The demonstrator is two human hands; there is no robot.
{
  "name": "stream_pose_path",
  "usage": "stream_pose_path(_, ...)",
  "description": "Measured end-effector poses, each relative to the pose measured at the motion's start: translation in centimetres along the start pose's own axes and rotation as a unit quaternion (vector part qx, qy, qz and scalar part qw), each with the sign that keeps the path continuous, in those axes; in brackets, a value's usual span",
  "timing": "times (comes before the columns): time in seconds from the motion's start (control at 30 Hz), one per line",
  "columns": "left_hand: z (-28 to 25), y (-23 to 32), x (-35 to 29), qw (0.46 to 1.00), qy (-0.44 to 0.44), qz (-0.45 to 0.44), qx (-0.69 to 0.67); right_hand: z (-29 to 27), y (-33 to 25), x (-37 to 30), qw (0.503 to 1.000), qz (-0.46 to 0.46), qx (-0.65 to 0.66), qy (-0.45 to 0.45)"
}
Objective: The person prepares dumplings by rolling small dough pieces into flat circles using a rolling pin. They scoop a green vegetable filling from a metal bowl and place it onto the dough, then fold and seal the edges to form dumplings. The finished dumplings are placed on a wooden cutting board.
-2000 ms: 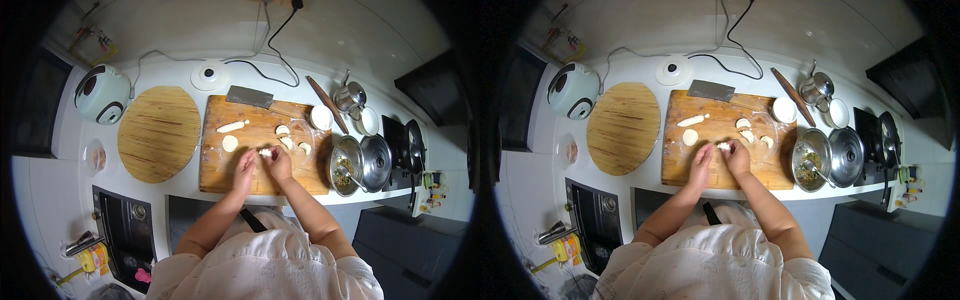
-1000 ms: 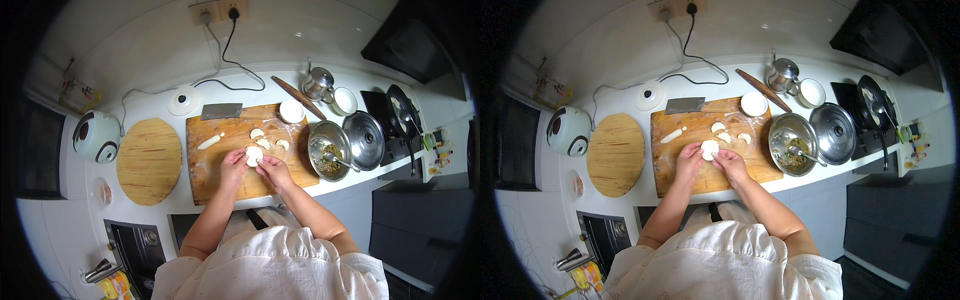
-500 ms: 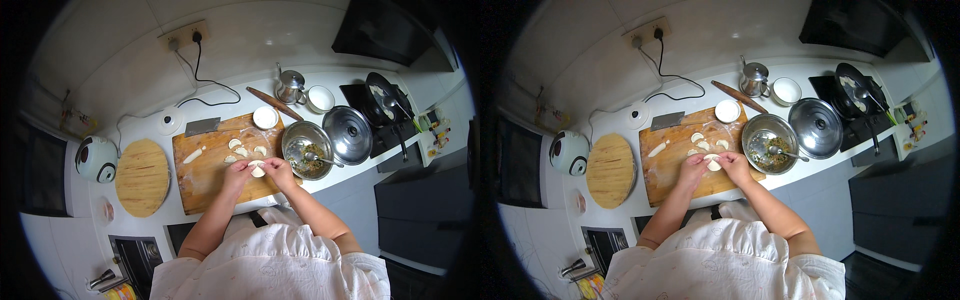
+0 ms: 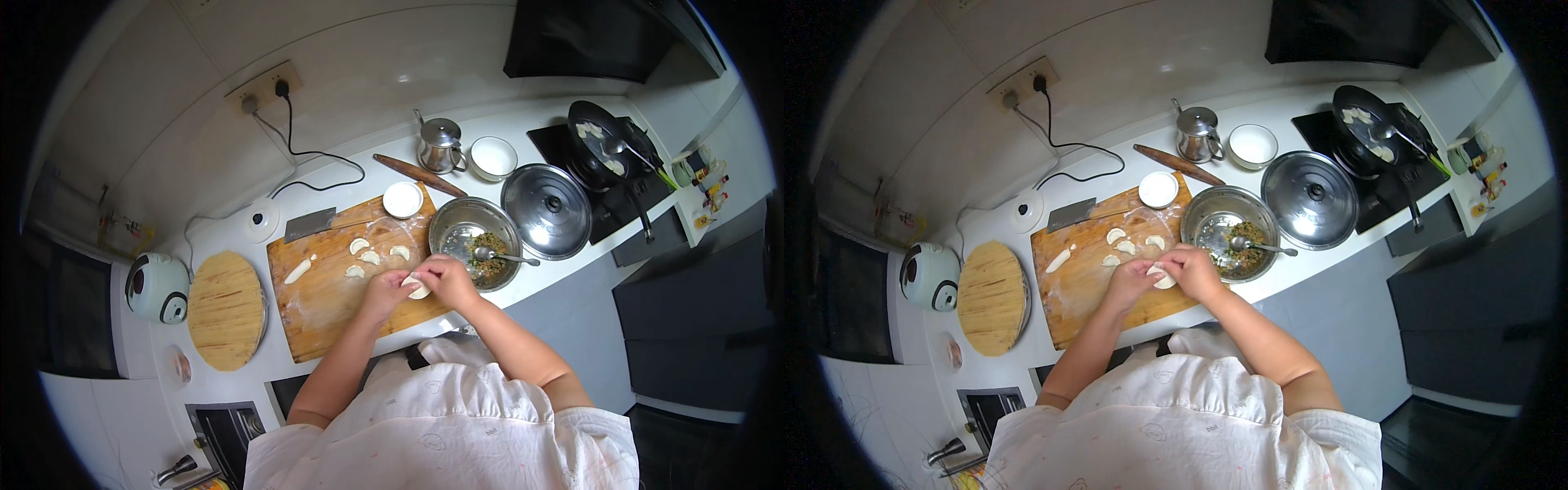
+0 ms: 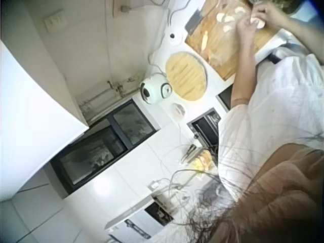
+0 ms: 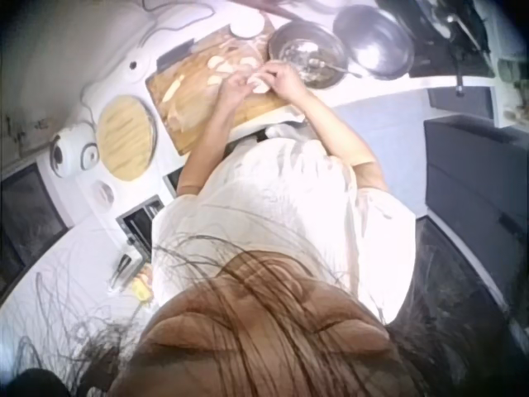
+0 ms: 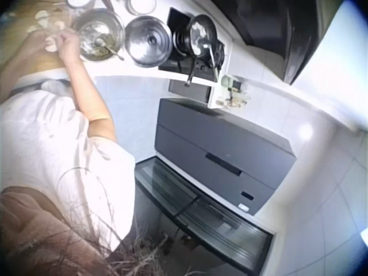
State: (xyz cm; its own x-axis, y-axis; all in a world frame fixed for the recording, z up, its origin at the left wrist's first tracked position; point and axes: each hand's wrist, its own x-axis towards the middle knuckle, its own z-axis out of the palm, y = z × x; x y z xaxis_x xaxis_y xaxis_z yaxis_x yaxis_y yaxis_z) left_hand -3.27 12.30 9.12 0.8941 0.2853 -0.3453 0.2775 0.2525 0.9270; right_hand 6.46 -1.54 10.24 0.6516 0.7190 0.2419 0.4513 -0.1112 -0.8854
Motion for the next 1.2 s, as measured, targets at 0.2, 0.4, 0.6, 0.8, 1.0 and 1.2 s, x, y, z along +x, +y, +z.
stream_pose_path(0.2, 0.5, -1.7, 0.9, 0.995, -0.053, -0.087, 0.01, -4.5, 1.4, -2.1, 0.988, -0.041, -0.131, 0.071)
stream_pose_path(0.4, 0.8, -2.3, 0.7, 0.965, -0.046, -0.097, -0.239, -15.0, 5.5, -6.3, 0.933, 0.076, -0.337, 0.099)
stream_pose_path(0.6, 1.6, -4.5, 1.7, 0.95, -0.067, -0.107, -0.286, -17.7, 11.0, -8.4, 0.942, 0.215, -0.258, -0.023)
stream_pose_path(0.8, 4.0, -4.8, 1.8, 0.954, -0.001, -0.145, -0.262, -17.8, 10.1, -5.6, 0.972, 0.087, -0.214, -0.042)
stream_pose_path(1.0, 6.0, -7.9, 1.7, 0.944, 0.081, -0.156, -0.28, -14.6, 10.7, -1.7, 0.992, 0.115, -0.054, -0.016)
stream_pose_path(1.2, 7.7, -9.0, 1.1, 0.949, 0.081, -0.15, -0.263, -12.1, 10.8, 0.9, 0.99, 0.0, -0.134, -0.044)
